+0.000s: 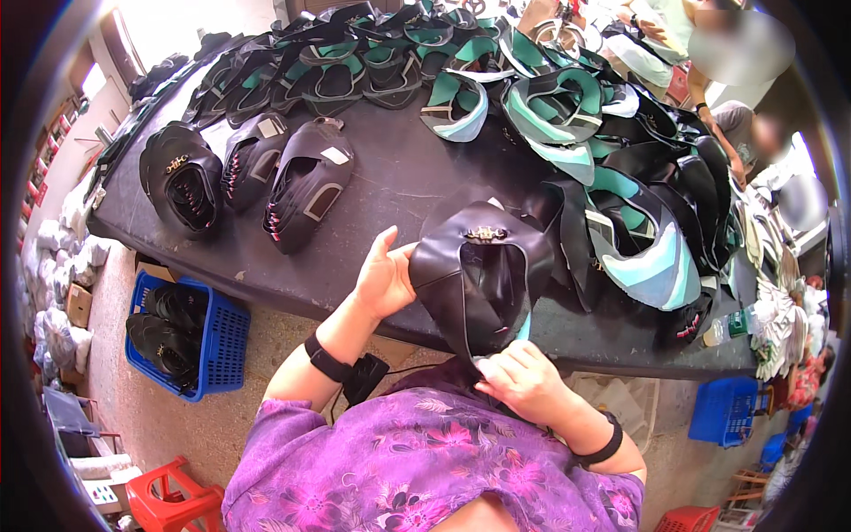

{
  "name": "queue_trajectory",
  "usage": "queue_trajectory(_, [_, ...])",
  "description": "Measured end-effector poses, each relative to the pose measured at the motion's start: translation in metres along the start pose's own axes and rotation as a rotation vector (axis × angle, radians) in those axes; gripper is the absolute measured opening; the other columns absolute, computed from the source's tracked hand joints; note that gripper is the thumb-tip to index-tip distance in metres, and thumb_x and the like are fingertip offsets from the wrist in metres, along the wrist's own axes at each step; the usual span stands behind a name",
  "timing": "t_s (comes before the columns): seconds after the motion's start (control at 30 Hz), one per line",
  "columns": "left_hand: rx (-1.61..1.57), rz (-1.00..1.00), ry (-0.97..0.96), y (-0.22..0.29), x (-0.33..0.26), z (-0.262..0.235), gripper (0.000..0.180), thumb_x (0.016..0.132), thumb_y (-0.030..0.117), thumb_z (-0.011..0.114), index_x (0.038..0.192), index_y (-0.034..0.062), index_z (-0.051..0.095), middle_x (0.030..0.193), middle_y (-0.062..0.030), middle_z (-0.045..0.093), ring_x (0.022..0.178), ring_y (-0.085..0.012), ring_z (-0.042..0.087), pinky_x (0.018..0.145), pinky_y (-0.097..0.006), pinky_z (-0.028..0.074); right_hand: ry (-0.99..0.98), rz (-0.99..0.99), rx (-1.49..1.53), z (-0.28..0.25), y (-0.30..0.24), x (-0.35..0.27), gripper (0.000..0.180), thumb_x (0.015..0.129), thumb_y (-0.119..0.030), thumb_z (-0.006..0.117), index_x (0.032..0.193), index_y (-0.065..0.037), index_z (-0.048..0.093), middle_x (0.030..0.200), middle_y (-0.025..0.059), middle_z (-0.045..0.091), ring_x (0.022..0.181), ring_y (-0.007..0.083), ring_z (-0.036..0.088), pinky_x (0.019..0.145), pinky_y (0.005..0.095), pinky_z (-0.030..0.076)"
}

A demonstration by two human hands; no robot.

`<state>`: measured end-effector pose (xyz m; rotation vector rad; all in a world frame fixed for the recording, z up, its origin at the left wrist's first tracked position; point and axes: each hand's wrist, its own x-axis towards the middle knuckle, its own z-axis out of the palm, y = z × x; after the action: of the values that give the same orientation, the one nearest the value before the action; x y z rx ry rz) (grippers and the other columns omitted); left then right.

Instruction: The recorder is inspecting and assembling black leather shoe components, specifically attaching inner linings to the outer shell at a factory workstation.

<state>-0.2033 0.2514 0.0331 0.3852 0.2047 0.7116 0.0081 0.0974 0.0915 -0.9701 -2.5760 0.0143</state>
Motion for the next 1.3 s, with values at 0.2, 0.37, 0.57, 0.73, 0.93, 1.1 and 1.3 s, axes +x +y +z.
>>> queue_trajectory(0.2, [0.472, 0.275, 0.231, -0.016, 0.020, 0.019, 0.027, 0.088, 0.020, 0.050, 0.108, 0.0015, 0.051, 0.097, -0.0111, 0.060, 0.086, -0.0177, 0.059, 0.078, -0.031, 0.048, 0.020, 0.294, 0.183, 0.001, -0.003, -0.013, 0.054, 0.067, -0.015, 0.068, 0.112, 0.005, 0.046, 0.116, 0.0236, 0.047, 0.093, 0.0311, 0.054, 0.084, 0.0346, 0.044])
queue_trajectory(0.37, [0.460, 0.309, 0.244, -0.020, 0.023, 0.011, 0.024, 0.087, 0.015, 0.053, 0.107, 0.0029, 0.052, 0.095, -0.0088, 0.060, 0.084, -0.0158, 0.059, 0.076, -0.029, 0.049, 0.121, 0.417, -0.016, -0.012, 0.008, 0.009, 0.048, 0.065, -0.017, 0.069, 0.105, 0.003, 0.052, 0.112, 0.0202, 0.050, 0.088, 0.0283, 0.054, 0.076, 0.0340, 0.043])
queue_trajectory(0.57, [0.425, 0.314, 0.292, -0.023, 0.022, 0.009, 0.026, 0.086, 0.014, 0.054, 0.108, 0.0015, 0.052, 0.101, -0.0040, 0.057, 0.092, -0.0117, 0.053, 0.083, -0.026, 0.042, -0.041, 0.329, -0.184, 0.008, 0.026, 0.024, 0.024, 0.062, -0.024, 0.068, 0.078, -0.010, 0.057, 0.086, 0.0049, 0.053, 0.082, 0.0198, 0.048, 0.065, 0.0302, 0.036])
queue_trajectory(0.73, [0.340, 0.348, 0.408, -0.012, 0.027, -0.001, 0.022, 0.085, 0.013, 0.054, 0.104, 0.0017, 0.053, 0.099, -0.0047, 0.058, 0.090, -0.0128, 0.054, 0.079, -0.026, 0.044, 0.060, 0.187, 0.100, 0.009, 0.032, 0.033, 0.008, 0.070, -0.015, 0.061, 0.075, -0.013, 0.055, 0.074, 0.0006, 0.054, 0.065, 0.0171, 0.053, 0.066, 0.0308, 0.037])
queue_trajectory(0.93, [0.841, 0.610, 0.615, -0.007, 0.022, -0.022, 0.026, 0.086, 0.011, 0.050, 0.110, 0.0027, 0.047, 0.115, -0.0068, 0.047, 0.103, -0.0172, 0.047, 0.087, -0.028, 0.039, -0.197, 0.133, 0.066, 0.007, 0.033, 0.037, 0.013, 0.067, -0.016, 0.065, 0.067, -0.011, 0.053, 0.067, 0.0030, 0.051, 0.068, 0.0199, 0.051, 0.068, 0.0315, 0.038])
queue_trajectory(1.1, [1.906, 1.069, -0.004, -0.003, -0.009, 0.046, 0.033, 0.068, 0.000, 0.054, 0.102, 0.0028, 0.052, 0.100, -0.0109, 0.056, 0.088, -0.0249, 0.054, 0.076, -0.034, 0.039, -0.071, 0.123, 0.144, 0.012, 0.040, 0.035, 0.012, 0.069, -0.017, 0.060, 0.063, -0.011, 0.053, 0.066, 0.0036, 0.052, 0.068, 0.0189, 0.053, 0.066, 0.0311, 0.039])
queue_trajectory(1.3, [2.195, 0.307, -0.418, -0.023, -0.015, 0.069, 0.027, 0.072, 0.013, 0.050, 0.097, 0.0024, 0.055, 0.101, -0.0090, 0.057, 0.086, -0.0207, 0.055, 0.077, -0.034, 0.038, -0.021, 0.105, 0.164, 0.016, 0.042, 0.031, 0.015, 0.069, -0.016, 0.061, 0.063, -0.005, 0.053, 0.065, 0.0075, 0.049, 0.066, 0.0242, 0.050, 0.063, 0.0335, 0.041])
